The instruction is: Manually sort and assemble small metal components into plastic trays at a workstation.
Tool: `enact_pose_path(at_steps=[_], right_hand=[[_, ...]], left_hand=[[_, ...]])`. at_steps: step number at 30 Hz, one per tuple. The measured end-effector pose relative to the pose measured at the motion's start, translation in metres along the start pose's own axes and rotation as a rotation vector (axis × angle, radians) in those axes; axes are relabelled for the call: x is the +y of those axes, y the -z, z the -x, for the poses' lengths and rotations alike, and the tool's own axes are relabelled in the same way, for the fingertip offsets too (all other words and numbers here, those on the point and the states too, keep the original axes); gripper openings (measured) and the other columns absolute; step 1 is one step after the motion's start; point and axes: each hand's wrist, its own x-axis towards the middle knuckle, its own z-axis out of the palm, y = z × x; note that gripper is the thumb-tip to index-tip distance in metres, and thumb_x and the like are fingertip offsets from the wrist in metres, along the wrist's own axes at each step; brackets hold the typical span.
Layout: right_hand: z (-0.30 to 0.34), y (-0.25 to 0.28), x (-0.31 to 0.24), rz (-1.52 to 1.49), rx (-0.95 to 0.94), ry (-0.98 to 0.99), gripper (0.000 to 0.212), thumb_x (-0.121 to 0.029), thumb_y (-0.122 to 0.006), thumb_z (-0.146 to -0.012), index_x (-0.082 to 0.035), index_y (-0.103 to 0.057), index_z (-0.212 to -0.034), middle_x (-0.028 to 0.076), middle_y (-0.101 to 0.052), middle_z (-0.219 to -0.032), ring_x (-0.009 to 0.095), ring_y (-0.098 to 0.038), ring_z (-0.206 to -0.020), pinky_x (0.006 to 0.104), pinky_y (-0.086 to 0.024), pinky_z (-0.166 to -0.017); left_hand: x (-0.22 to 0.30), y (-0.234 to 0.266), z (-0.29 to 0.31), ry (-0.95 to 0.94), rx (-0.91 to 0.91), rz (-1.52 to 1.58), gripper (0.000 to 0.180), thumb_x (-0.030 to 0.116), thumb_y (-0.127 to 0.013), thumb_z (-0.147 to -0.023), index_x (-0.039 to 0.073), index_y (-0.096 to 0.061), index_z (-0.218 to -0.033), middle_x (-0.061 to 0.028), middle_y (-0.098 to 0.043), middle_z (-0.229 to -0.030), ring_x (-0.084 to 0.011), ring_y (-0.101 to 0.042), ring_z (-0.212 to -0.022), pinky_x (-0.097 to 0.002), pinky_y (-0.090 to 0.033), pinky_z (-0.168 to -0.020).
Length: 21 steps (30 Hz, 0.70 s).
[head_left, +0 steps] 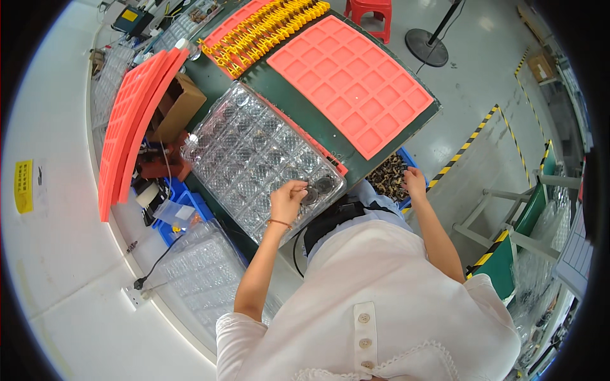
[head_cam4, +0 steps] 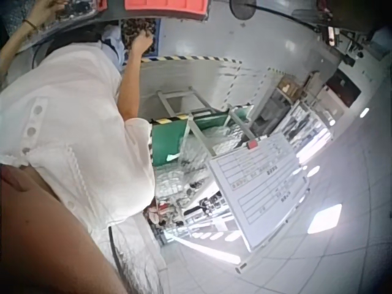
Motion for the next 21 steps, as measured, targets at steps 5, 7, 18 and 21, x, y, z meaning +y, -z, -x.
enact_pose_path(at_steps=[5, 7, 18, 21], right_hand=[[-0.019, -0.018, -0.017, -0.068, 0.121, 0.270, 0.026, -0.018, -0.051, -0.083, 0.002, -0.052, -0.099, 0.010, -0.058, -0.083, 0.015, -0.058, -0.070, 0.0281, -0.046, -0.056], [-0.032, -0.027, -0.034, 0.021, 0.145, 0.302, 0.027, -0.020, -0.051, -0.083, 0.001, -0.051, -0.099, 0.010, -0.059, -0.083, 0.015, -0.058, -0.065, 0.0270, -0.046, -0.056], [-0.152, -0.036, -0.029, 0.074, 0.046, 0.195, 0.036, -0.013, -0.053, -0.071, 0.007, -0.034, -0.095, 0.012, -0.053, -0.068, 0.023, -0.056, -0.049, 0.0313, -0.047, -0.038], [-0.101, -0.033, -0.054, -0.201, -0.162, 0.222, 0.018, -0.014, -0.049, -0.077, 0.000, -0.046, -0.088, 0.006, -0.049, -0.059, 0.015, -0.049, -0.043, 0.0290, -0.042, -0.036]], left_hand=[[-0.004, -0.010, 0.001, -0.184, 0.077, -0.234, 0.016, 0.000, -0.063, -0.069, 0.003, -0.063, -0.085, -0.0125, -0.061, -0.081, -0.0250, -0.061, -0.068, -0.0320, -0.048, -0.062], [-0.001, -0.011, 0.000, -0.233, 0.110, -0.325, 0.015, 0.002, -0.063, -0.069, 0.004, -0.063, -0.084, -0.0133, -0.061, -0.080, -0.0274, -0.060, -0.069, -0.0335, -0.048, -0.063], [0.017, -0.063, 0.007, -0.559, 0.201, -0.668, 0.042, 0.023, -0.065, -0.069, 0.010, -0.056, -0.108, -0.0116, -0.045, -0.119, -0.0316, -0.039, -0.114, -0.0416, -0.038, -0.089], [0.009, -0.049, 0.015, -0.472, 0.371, -0.666, 0.037, 0.023, -0.065, -0.070, 0.009, -0.058, -0.103, -0.0131, -0.044, -0.120, -0.0319, -0.037, -0.116, -0.0420, -0.036, -0.091]])
